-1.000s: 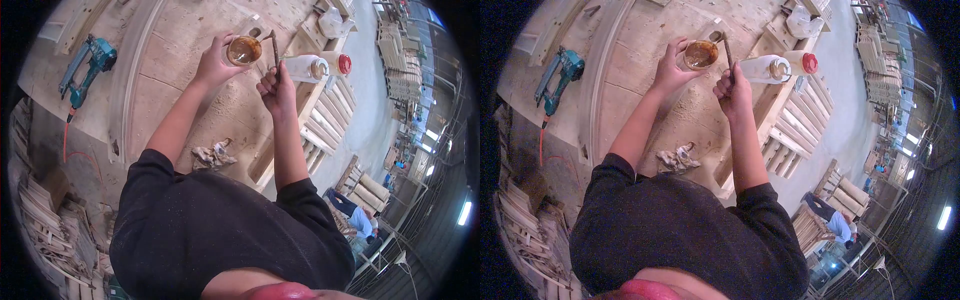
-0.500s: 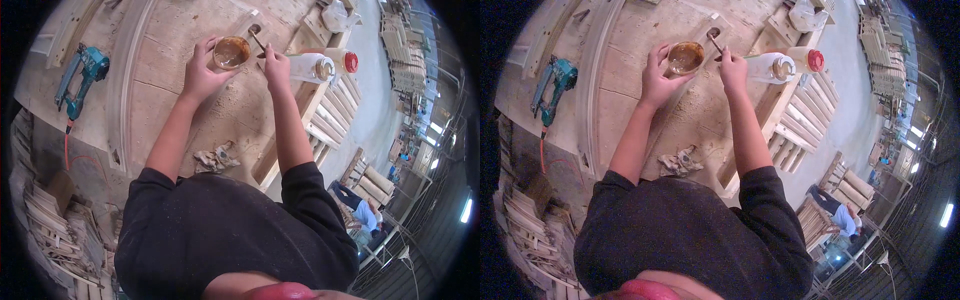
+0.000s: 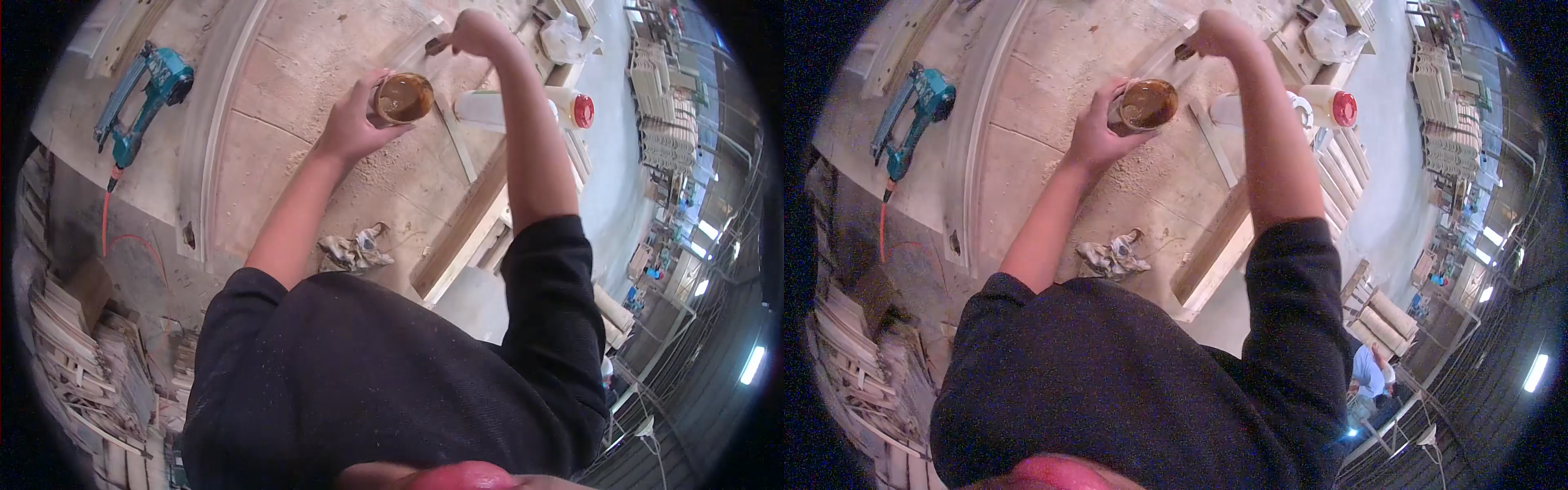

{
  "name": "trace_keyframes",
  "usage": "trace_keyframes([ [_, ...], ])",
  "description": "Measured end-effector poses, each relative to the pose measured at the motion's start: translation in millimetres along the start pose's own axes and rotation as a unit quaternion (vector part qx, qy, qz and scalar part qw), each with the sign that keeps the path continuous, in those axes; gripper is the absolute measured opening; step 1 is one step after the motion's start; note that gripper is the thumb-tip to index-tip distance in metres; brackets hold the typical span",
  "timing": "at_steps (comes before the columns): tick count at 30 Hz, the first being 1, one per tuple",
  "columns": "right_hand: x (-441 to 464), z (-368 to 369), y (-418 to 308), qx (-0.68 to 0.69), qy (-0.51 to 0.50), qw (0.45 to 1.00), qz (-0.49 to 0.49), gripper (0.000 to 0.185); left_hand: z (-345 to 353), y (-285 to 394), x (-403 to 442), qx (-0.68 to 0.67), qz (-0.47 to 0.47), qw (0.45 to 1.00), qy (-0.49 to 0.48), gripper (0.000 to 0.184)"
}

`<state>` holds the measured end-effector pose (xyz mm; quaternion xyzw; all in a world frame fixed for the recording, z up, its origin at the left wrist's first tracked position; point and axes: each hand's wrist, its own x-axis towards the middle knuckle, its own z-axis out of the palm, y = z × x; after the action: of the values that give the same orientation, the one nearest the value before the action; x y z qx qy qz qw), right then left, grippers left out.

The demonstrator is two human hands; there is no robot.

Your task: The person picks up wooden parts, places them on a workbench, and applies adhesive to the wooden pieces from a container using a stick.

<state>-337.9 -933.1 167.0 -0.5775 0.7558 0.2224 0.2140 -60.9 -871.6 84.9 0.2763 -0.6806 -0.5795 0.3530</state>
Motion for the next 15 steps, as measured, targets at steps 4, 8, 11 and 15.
trace_keyframes([
  [4, 3.9, -0.7, 17.3, 0.02, 0.053, 0.998, 0.032, 0.044, -0.3, -9.0, 2.5, 0.037, 0.033, 0.999, 0.003, 0.083],
  [8, -0.5, 12.8, 24.7, -0.008, 0.056, 0.998, 0.04, 0.043, 1.6, -7.8, -2.6, 0.042, 0.01, 0.999, -0.011, 0.083],
  [11, -22.2, -7.7, -5.7, -0.046, -0.005, 0.999, 0.023, 0.048, -1.9, -8.9, 2.7, 0.057, 0.02, 0.998, -0.004, 0.083],
  [15, -23.1, -8.6, -5.6, 0.006, 0.036, 0.994, 0.099, 0.043, -0.7, -4.0, 0.3, 0.035, -0.019, 0.999, -0.009, 0.081],
])
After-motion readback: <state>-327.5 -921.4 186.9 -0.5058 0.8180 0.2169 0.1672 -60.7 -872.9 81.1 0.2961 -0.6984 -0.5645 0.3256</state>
